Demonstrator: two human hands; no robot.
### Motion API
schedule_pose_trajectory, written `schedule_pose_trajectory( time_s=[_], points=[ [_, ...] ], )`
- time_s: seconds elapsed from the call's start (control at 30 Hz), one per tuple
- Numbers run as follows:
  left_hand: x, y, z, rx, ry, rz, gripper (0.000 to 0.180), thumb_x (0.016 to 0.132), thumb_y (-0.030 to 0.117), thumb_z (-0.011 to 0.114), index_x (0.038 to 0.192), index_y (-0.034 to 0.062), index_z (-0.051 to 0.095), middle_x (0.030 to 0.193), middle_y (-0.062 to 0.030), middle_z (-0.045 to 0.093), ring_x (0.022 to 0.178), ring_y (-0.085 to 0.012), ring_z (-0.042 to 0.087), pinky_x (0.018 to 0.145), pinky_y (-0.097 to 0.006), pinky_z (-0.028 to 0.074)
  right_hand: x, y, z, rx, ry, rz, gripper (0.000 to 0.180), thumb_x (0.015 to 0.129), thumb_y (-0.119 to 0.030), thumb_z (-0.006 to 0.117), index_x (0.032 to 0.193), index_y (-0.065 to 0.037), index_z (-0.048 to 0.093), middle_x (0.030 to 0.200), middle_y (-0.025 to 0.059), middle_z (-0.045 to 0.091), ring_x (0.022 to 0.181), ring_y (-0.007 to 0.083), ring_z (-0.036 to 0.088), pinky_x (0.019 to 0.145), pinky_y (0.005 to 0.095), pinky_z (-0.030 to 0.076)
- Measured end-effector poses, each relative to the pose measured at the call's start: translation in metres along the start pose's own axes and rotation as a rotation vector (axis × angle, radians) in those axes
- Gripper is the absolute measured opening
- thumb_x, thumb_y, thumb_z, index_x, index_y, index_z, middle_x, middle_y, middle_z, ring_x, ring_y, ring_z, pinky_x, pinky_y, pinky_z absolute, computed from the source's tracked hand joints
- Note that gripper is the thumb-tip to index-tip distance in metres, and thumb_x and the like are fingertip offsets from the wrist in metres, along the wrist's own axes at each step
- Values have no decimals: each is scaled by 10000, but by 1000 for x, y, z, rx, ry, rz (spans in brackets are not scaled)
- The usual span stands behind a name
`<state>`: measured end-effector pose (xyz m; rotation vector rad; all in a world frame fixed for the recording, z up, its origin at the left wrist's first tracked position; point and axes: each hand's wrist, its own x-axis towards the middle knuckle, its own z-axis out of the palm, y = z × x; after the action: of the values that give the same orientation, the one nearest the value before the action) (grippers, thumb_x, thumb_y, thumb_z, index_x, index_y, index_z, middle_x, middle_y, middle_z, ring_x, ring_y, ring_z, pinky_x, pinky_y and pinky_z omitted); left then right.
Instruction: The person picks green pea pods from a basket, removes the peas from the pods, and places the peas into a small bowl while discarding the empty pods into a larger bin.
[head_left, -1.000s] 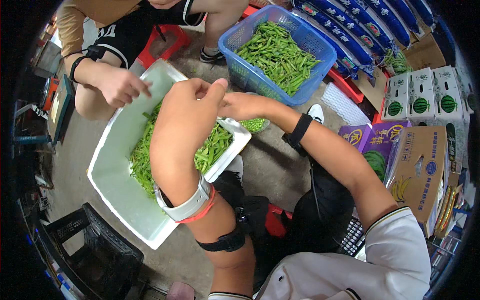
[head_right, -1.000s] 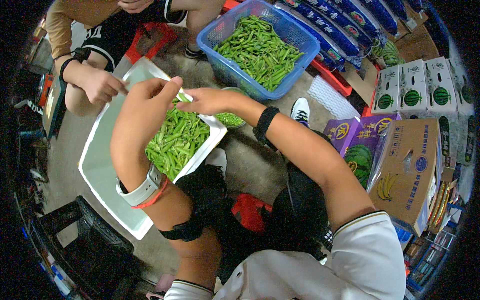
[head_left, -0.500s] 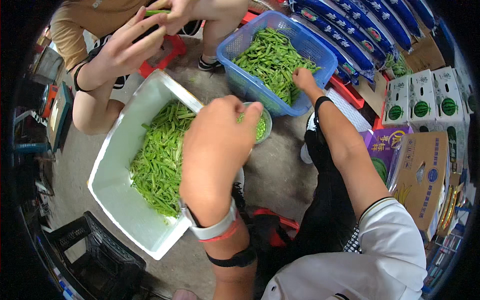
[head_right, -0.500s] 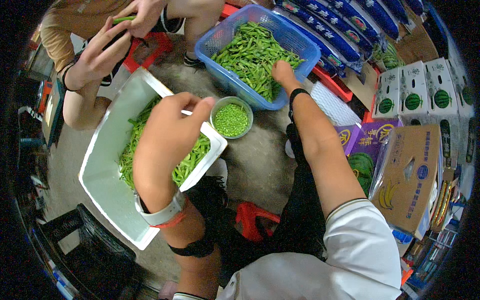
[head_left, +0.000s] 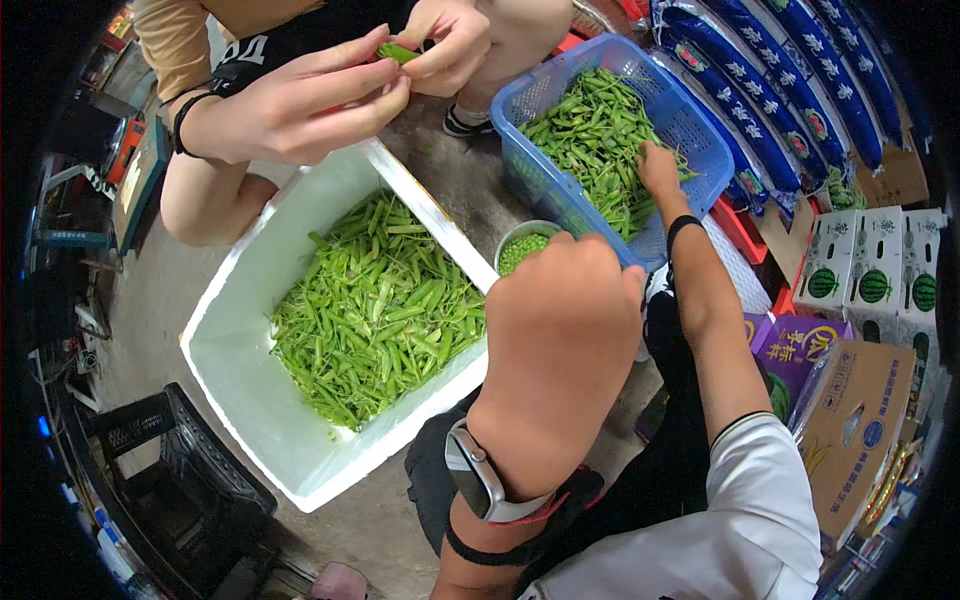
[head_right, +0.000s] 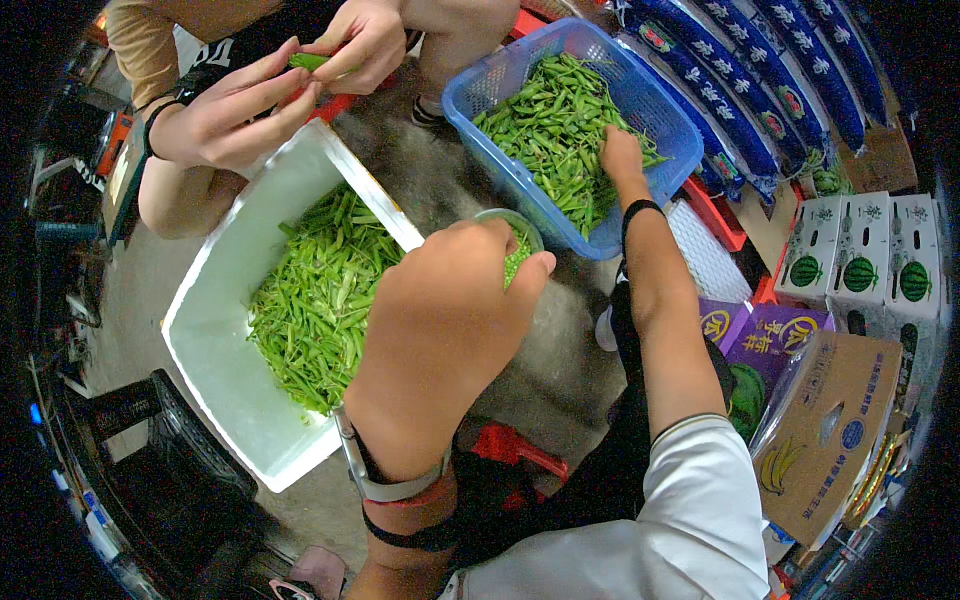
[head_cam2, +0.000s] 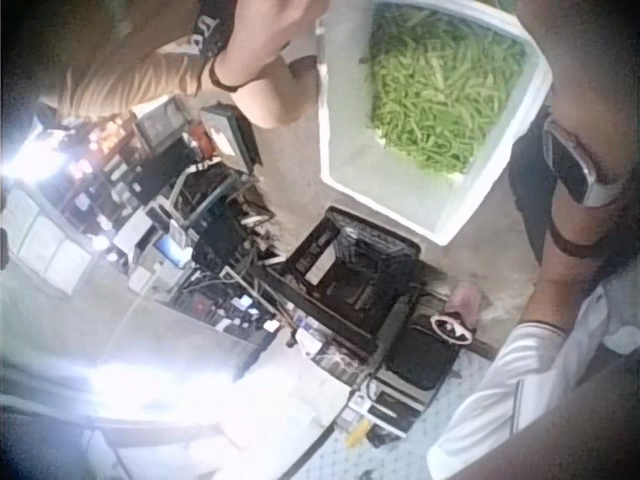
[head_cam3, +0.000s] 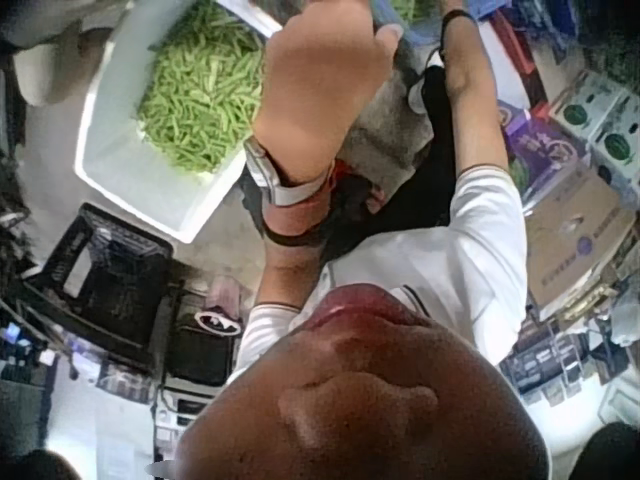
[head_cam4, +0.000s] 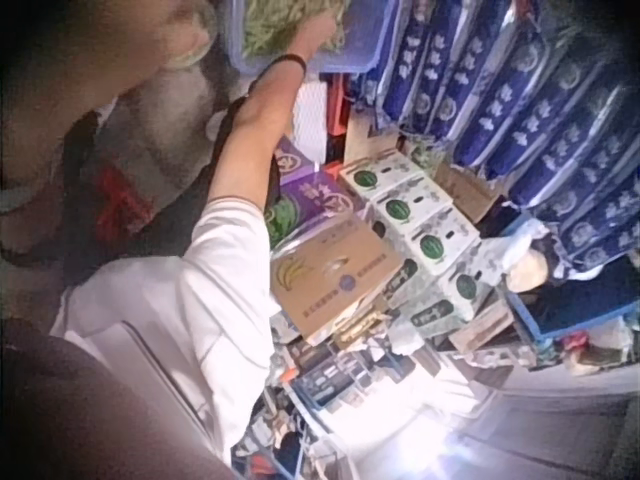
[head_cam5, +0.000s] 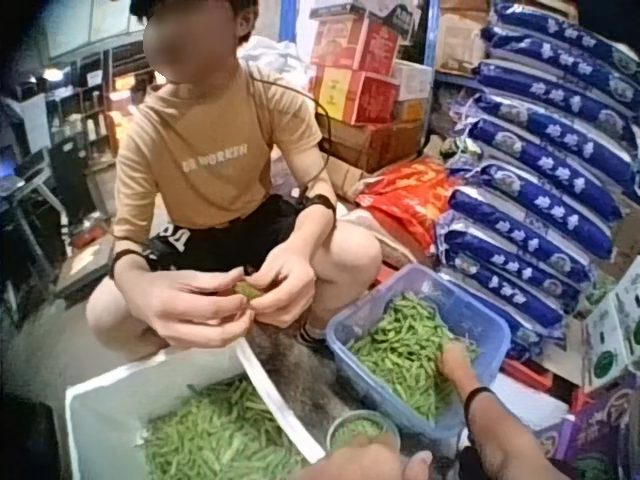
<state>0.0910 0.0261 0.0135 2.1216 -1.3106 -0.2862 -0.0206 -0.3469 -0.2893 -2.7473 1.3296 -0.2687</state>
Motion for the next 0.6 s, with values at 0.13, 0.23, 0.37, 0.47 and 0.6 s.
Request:
schedule_pose_trajectory(
  time_s=[0.13, 0.23, 0.37, 0.47, 0.6],
  points=[
    [-3, -5, 2, 1, 58, 33, 262, 828, 289, 660, 826, 31, 616, 746, -163, 617, 733, -335, 622, 633, -429, 504, -2, -20, -6, -2, 128, -6, 121, 790, -103, 605, 889, -33, 617, 832, 225, 654, 793, 399, 633, 716, 476, 499],
    [-7, -11, -7, 0, 91, 11, 282, 833, 300, 651, 864, 20, 641, 781, -176, 635, 762, -342, 631, 663, -436, 509, -7, -49, -28, 235, 188, 122, 114, 786, -131, 594, 848, -40, 621, 803, 201, 660, 776, 392, 635, 705, 467, 496],
    [0, -16, -15, -26, -72, -128, 332, 849, 324, 624, 885, -5, 659, 837, -193, 655, 807, -359, 637, 728, -452, 507, -6, -46, -98, 366, 196, 98, 149, 806, -177, 613, 894, -60, 643, 804, 164, 666, 770, 354, 642, 682, 434, 497],
    [14, -15, -17, -65, -211, -227, 355, 861, 332, 600, 886, -17, 659, 872, -210, 659, 823, -357, 641, 746, -432, 498, -7, -33, -154, 590, 140, 119, 156, 829, -151, 654, 917, -24, 651, 767, 105, 667, 665, 203, 625, 596, 330, 477],
    [15, -17, -13, -179, -29, -268, 340, 869, 287, 602, 973, -32, 658, 877, -220, 661, 811, -340, 650, 733, -397, 498, -62, -102, -241, 1153, -109, 193, 243, 860, -119, 675, 1062, 15, 661, 834, 39, 659, 690, 106, 592, 616, 234, 463]
  ],
)
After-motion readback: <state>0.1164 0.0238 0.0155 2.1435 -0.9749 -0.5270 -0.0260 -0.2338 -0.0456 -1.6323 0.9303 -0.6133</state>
